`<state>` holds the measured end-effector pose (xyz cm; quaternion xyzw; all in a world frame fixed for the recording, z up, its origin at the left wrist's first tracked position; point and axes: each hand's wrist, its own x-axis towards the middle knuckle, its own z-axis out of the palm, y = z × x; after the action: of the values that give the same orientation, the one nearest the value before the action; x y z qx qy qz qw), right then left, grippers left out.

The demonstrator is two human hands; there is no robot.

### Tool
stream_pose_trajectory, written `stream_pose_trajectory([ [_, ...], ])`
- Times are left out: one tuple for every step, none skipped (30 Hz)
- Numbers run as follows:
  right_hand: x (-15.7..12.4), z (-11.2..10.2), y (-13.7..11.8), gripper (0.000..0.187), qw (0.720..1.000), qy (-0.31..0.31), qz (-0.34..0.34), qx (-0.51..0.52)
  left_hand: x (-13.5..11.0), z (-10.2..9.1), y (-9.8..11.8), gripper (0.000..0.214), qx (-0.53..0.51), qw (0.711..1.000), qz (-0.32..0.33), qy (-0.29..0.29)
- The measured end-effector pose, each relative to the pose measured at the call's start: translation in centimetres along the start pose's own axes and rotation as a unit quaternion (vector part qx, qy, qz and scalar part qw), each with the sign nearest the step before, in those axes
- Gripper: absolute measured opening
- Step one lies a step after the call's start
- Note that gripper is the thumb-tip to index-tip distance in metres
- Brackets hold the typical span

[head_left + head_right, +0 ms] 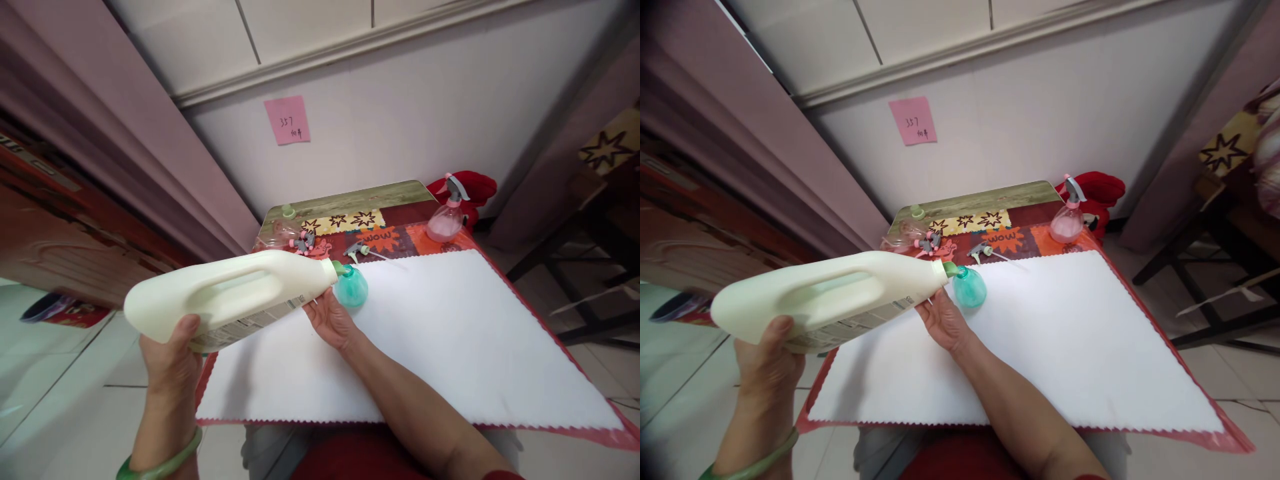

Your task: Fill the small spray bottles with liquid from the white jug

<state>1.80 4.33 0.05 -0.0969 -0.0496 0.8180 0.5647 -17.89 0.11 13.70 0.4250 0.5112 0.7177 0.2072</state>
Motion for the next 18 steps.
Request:
stream_pose_trajectory([
  [0.0, 0.01, 0.0, 0.055, 1.0, -0.001, 0.0, 0.0, 0.02, -0.04, -0.03, 0.055, 0.002, 1.0, 0.002, 0.002],
  [0.0, 0.01, 0.01, 0.054, 1.0, -0.001, -0.001, -0.001, 0.03, -0.07, -0.06, 0.055, 0.004, 1.0, 0.003, 0.006],
  [0.01, 0.0, 0.01, 0.053, 1.0, -0.001, -0.001, -0.002, 0.04, -0.11, -0.09, 0.056, 0.005, 1.0, 0.003, 0.008],
  [0.01, -0.02, 0.02, 0.052, 1.0, -0.001, -0.001, -0.004, 0.04, -0.13, -0.11, 0.056, 0.005, 1.0, 0.002, 0.01],
  [0.02, -0.05, 0.03, 0.052, 1.0, -0.002, -0.001, -0.006, 0.04, -0.14, -0.11, 0.056, 0.006, 1.0, 0.001, 0.01],
  [0.03, -0.08, 0.04, 0.052, 1.0, -0.003, -0.002, -0.007, 0.03, -0.13, -0.11, 0.055, 0.006, 1.0, 0.0, 0.009],
  [0.04, -0.12, 0.05, 0.053, 1.0, -0.004, -0.002, -0.008, 0.02, -0.12, -0.1, 0.055, 0.008, 1.0, -0.001, 0.009],
  [0.05, -0.15, 0.06, 0.053, 1.0, -0.004, -0.002, -0.009, 0.01, -0.1, -0.09, 0.055, 0.01, 1.0, 0.0, 0.009],
  [0.06, -0.17, 0.07, 0.052, 1.0, -0.003, -0.002, -0.01, 0.01, -0.07, -0.08, 0.054, 0.012, 1.0, 0.001, 0.011],
  [0.06, -0.19, 0.07, 0.052, 1.0, -0.002, -0.002, -0.01, 0.01, -0.05, -0.07, 0.054, 0.013, 1.0, 0.002, 0.013],
  [0.06, -0.2, 0.07, 0.051, 1.0, -0.001, -0.002, -0.009, 0.01, -0.03, -0.06, 0.054, 0.013, 1.0, 0.002, 0.014],
  [0.05, -0.2, 0.07, 0.051, 1.0, -0.001, -0.001, -0.008, 0.01, -0.02, -0.05, 0.054, 0.011, 1.0, 0.001, 0.014],
  [0.05, -0.19, 0.07, 0.051, 1.0, -0.002, -0.001, -0.007, 0.02, -0.02, -0.05, 0.054, 0.008, 1.0, 0.0, 0.014],
  [0.04, -0.19, 0.07, 0.052, 1.0, -0.003, -0.001, -0.006, 0.02, -0.03, -0.05, 0.054, 0.006, 1.0, -0.001, 0.012],
  [0.03, -0.19, 0.07, 0.054, 1.0, -0.006, -0.001, -0.005, 0.01, -0.05, -0.06, 0.054, 0.004, 1.0, -0.002, 0.01],
  [0.03, -0.19, 0.08, 0.055, 1.0, -0.009, -0.002, -0.005, 0.01, -0.08, -0.07, 0.053, 0.003, 1.0, -0.002, 0.007],
  [0.03, -0.2, 0.08, 0.057, 1.0, -0.012, -0.002, -0.004, 0.0, -0.11, -0.08, 0.051, 0.003, 1.0, -0.002, 0.005],
  [0.02, -0.21, 0.09, 0.058, 1.0, -0.015, -0.002, -0.004, -0.01, -0.15, -0.1, 0.05, 0.003, 1.0, -0.001, 0.005],
])
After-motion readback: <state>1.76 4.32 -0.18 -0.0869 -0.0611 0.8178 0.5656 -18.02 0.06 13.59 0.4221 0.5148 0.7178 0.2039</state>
